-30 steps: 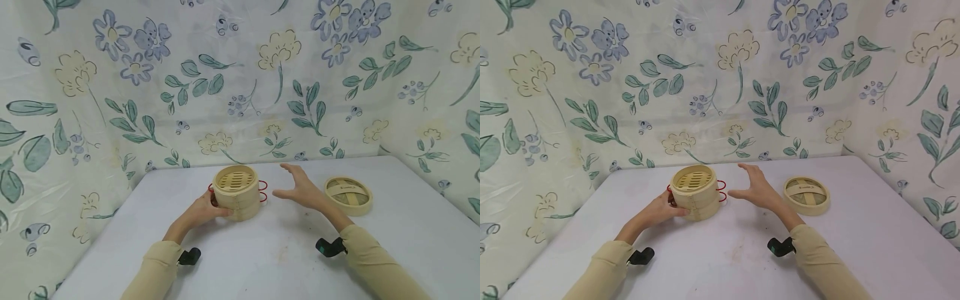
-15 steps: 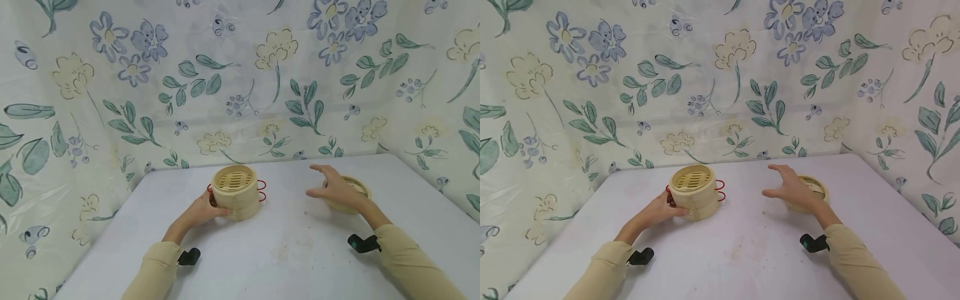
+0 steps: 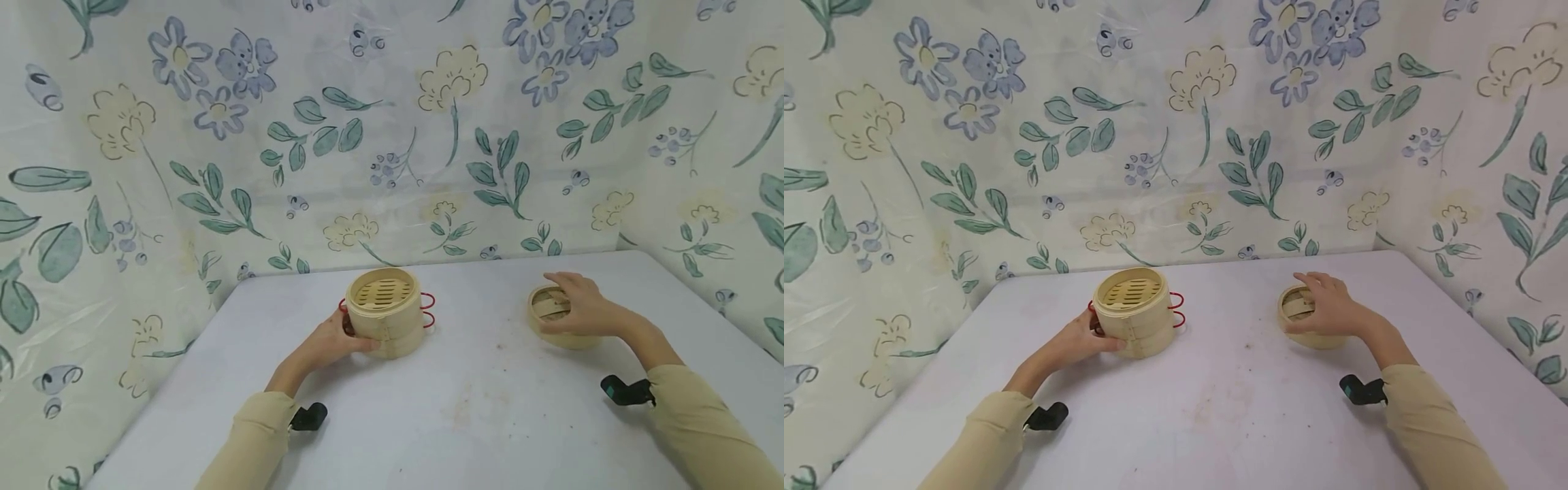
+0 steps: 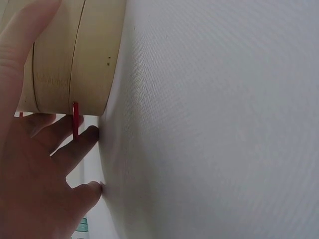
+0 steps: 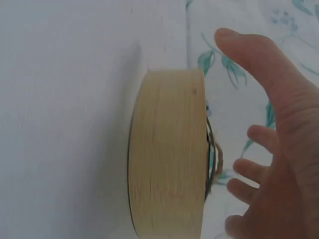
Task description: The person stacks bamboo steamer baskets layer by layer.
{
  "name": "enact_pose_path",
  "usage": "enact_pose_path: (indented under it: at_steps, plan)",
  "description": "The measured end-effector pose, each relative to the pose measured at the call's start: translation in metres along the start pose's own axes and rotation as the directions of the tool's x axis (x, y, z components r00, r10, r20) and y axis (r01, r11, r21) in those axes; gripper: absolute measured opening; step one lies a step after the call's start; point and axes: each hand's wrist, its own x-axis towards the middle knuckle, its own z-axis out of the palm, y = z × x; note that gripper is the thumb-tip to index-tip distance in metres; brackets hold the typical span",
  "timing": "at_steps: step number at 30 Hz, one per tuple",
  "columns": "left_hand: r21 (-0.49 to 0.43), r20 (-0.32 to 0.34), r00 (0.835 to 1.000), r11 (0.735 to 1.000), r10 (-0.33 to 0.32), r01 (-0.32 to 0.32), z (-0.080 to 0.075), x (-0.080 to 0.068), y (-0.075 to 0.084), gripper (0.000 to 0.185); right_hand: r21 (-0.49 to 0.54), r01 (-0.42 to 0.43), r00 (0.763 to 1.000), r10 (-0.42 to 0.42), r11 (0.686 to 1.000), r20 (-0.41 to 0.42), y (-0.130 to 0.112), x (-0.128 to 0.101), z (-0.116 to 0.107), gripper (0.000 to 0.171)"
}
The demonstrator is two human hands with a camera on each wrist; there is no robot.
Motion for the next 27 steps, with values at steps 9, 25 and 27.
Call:
enact_pose_path:
  at_steps: [9, 25, 27]
  plan:
    - [-0.012, 0.004, 1.0, 1.0, 0.013, -0.013, 0.0, -0.001, -0.002, 0.108, 0.013, -0.085, 0.992, 0.083, 0.996, 0.1, 0.014, -0.011, -0.01, 0.103]
    - [-0.027, 0.003, 1.0, 1.0, -0.002, 0.002, 0.002, 0.0, -0.002, 0.107, 0.084, -0.171, 0.963, 0.148, 0.982, 0.226, 0.025, -0.016, -0.01, 0.104]
    - [-0.032, 0.003, 1.0, 0.999, -0.007, 0.007, 0.002, 0.001, -0.002, 0.107, 0.085, -0.172, 0.962, 0.149, 0.981, 0.227, 0.024, -0.015, -0.01, 0.104]
